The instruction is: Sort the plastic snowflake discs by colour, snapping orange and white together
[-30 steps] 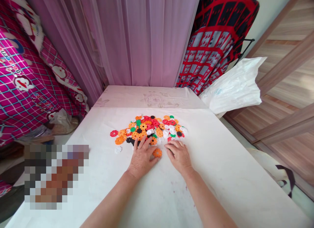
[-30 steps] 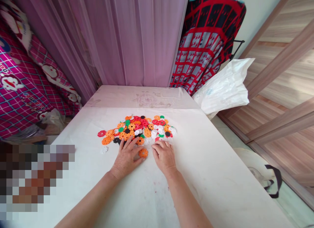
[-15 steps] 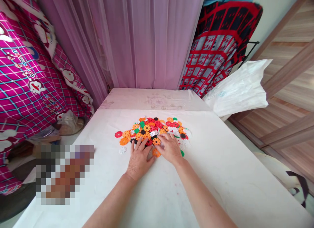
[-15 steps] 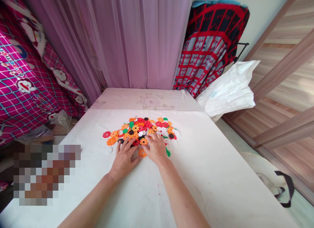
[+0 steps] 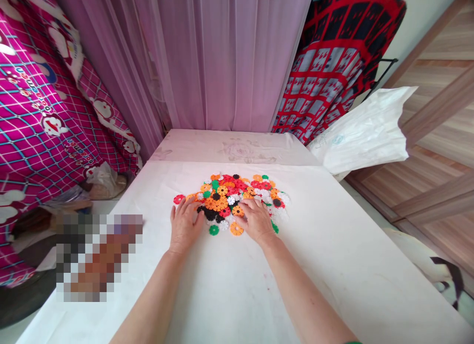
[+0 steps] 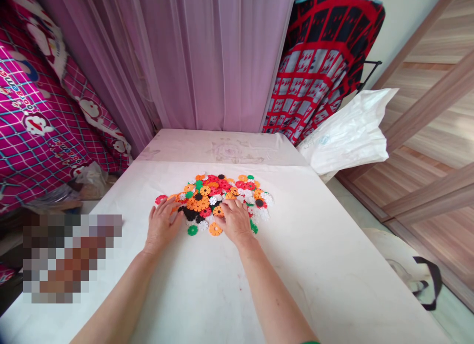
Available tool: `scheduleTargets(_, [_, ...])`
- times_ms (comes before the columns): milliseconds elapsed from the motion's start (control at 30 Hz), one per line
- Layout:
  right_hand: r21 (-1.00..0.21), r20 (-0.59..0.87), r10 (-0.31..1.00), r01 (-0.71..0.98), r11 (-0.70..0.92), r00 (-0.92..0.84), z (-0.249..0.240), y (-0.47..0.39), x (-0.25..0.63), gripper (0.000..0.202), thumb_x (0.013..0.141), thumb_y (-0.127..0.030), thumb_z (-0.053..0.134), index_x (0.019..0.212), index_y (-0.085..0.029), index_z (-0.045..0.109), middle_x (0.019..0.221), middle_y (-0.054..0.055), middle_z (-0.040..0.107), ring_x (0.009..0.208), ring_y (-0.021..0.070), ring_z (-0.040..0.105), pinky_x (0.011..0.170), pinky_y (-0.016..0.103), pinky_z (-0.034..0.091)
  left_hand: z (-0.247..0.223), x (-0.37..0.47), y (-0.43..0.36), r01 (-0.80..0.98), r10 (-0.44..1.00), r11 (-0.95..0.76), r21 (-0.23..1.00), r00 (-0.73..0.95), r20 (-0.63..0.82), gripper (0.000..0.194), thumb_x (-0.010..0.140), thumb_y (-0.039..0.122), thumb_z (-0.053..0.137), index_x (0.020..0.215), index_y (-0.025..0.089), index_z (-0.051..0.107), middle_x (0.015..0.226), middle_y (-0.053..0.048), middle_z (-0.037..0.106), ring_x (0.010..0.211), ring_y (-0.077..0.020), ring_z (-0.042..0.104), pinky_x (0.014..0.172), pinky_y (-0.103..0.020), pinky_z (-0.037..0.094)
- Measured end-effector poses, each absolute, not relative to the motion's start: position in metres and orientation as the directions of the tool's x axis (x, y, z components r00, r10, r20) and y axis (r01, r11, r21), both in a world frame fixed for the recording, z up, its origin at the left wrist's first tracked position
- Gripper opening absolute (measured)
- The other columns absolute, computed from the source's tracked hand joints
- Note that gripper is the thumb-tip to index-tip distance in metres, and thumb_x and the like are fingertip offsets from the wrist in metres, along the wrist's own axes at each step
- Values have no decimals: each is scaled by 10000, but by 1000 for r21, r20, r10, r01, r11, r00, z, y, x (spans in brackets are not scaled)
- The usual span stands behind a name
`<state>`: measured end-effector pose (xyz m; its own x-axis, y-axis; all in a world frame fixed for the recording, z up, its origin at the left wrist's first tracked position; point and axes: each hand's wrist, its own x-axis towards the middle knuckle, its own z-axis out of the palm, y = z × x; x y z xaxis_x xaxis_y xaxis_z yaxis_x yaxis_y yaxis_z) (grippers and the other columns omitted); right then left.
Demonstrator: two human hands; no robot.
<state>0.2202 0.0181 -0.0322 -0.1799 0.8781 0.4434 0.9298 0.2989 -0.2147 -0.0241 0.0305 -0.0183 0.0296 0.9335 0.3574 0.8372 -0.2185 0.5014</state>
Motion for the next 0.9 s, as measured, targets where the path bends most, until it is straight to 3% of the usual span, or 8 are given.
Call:
scheduleTargets(267, [-222, 461, 872, 931, 291, -163, -35, 20, 221, 258, 822, -337, 726, 1051, -220, 711, 1105, 90, 696, 1026, 269, 577, 889, 420, 455, -21, -29, 36, 808, 942, -176, 562, -27, 334, 268, 885, 318, 514, 1084, 262, 684, 1390, -86, 627, 1344, -301, 517, 1157, -616, 293])
scheduleTargets(533, [-344, 638, 768, 873, 347, -55, -37, -1, 219, 277, 863, -336, 639, 1109, -212, 667, 1102, 103, 690, 1036, 268, 612, 936, 429, 487, -23, -28, 37, 771, 945, -159, 617, -62, 322, 272, 872, 312, 520, 1075, 262, 694, 1367, -94, 642, 1318, -293, 539, 1149, -604, 313])
scheduleTargets(900, [-336, 539, 832, 872, 356, -132, -30, -31, 206, 221, 846, -302, 682, 1053, -227, 673, 1001, 67, 699, 933, 244, 616, 857, 380, 505, -23, -28, 37, 771, 945, -169, 614, -51, 323, 266, 884, 321, 502, 1070, 262, 683, 1357, -86, 649, 1288, -286, 563, 1140, -582, 327])
